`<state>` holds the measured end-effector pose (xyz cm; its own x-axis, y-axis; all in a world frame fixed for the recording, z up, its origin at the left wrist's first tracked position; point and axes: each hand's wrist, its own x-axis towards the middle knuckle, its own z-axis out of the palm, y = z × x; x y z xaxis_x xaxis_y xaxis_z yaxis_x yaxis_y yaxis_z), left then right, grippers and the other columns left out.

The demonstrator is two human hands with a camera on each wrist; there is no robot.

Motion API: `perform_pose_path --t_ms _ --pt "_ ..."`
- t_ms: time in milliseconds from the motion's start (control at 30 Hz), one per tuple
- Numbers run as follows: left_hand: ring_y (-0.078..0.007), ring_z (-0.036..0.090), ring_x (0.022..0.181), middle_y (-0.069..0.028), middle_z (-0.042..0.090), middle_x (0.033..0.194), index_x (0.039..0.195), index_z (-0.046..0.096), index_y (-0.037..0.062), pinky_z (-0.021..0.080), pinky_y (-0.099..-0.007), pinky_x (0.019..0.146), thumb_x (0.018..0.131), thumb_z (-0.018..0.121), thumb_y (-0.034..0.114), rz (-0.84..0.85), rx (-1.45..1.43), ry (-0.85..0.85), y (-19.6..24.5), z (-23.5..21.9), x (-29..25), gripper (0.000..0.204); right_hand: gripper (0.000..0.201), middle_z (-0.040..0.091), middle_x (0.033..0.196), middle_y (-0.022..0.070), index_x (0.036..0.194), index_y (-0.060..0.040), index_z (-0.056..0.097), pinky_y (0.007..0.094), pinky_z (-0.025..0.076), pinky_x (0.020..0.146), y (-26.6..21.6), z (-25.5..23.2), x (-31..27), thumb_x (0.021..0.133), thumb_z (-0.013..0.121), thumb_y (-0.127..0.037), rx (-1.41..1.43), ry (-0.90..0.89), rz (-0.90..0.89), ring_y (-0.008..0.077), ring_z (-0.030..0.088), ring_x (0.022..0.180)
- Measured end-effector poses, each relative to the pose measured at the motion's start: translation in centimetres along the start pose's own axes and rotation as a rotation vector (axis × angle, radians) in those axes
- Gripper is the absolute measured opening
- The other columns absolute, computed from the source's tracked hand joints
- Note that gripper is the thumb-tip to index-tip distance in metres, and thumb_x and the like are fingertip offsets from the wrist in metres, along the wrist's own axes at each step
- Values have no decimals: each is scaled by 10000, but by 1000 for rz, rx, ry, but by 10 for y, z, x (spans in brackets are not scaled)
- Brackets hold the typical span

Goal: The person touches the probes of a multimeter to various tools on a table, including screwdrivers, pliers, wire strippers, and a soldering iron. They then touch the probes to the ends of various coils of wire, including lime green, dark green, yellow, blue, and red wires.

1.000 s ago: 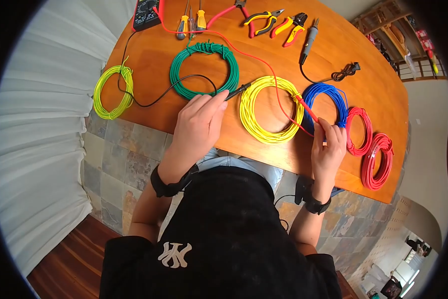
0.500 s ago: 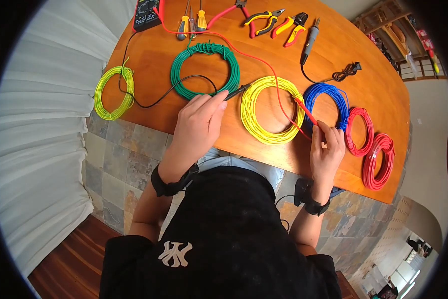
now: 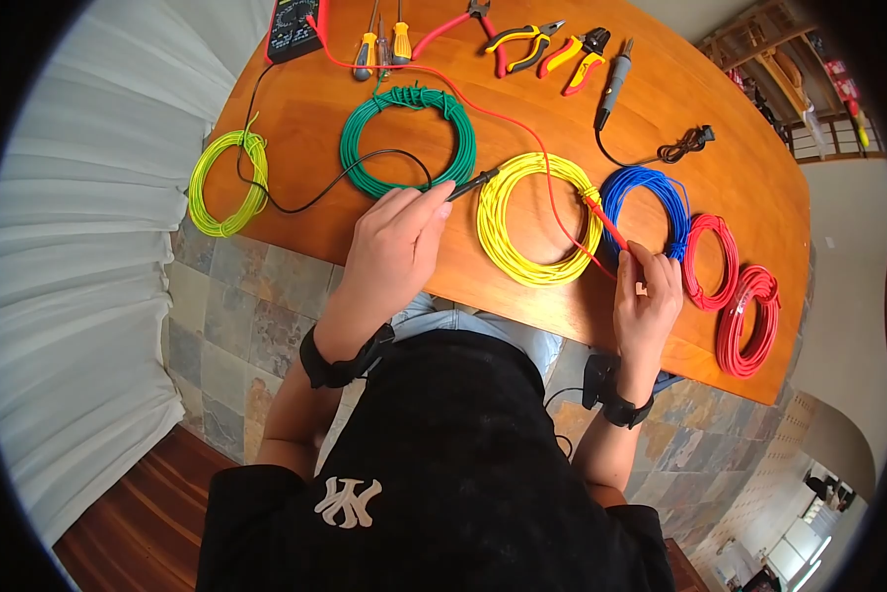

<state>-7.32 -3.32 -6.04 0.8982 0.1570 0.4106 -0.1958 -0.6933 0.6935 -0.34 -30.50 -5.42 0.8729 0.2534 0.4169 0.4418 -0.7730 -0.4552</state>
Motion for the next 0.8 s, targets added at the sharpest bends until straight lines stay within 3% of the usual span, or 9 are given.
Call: perform_pose_path --t_ms 67,133,700,800 --pt "-306 580 725 -148 589 767 1052 627 -61 475 -392 646 879 601 31 -1 -4 2 0 0 -1 197 117 568 715 111 920 3 681 367 413 637 0 1 -1 802 686 2 4 2 -4 271 499 680" --pt "-190 557 656 -92 587 716 1117 636 -35 449 -305 600 902 573 -7 13 3 4 -1 0 -2 226 118 567 714 112 920 3 681 368 413 639 0 1 -1 803 686 1 4 0 -2 273 499 679" --pt "-211 566 657 -100 591 723 1107 635 -38 457 -308 614 902 574 6 28 17 -1 -4 2 -2 217 109 568 715 115 919 -1 678 376 415 633 -1 1 -2 811 683 -11 -1 -5 11 284 501 681" --pt "-204 564 649 -98 584 713 1107 638 -35 454 -304 612 907 571 16 14 23 -3 -1 -3 -2 217 88 578 732 108 918 1 676 357 418 629 -4 -1 -3 833 674 -23 -11 0 20 254 520 686"
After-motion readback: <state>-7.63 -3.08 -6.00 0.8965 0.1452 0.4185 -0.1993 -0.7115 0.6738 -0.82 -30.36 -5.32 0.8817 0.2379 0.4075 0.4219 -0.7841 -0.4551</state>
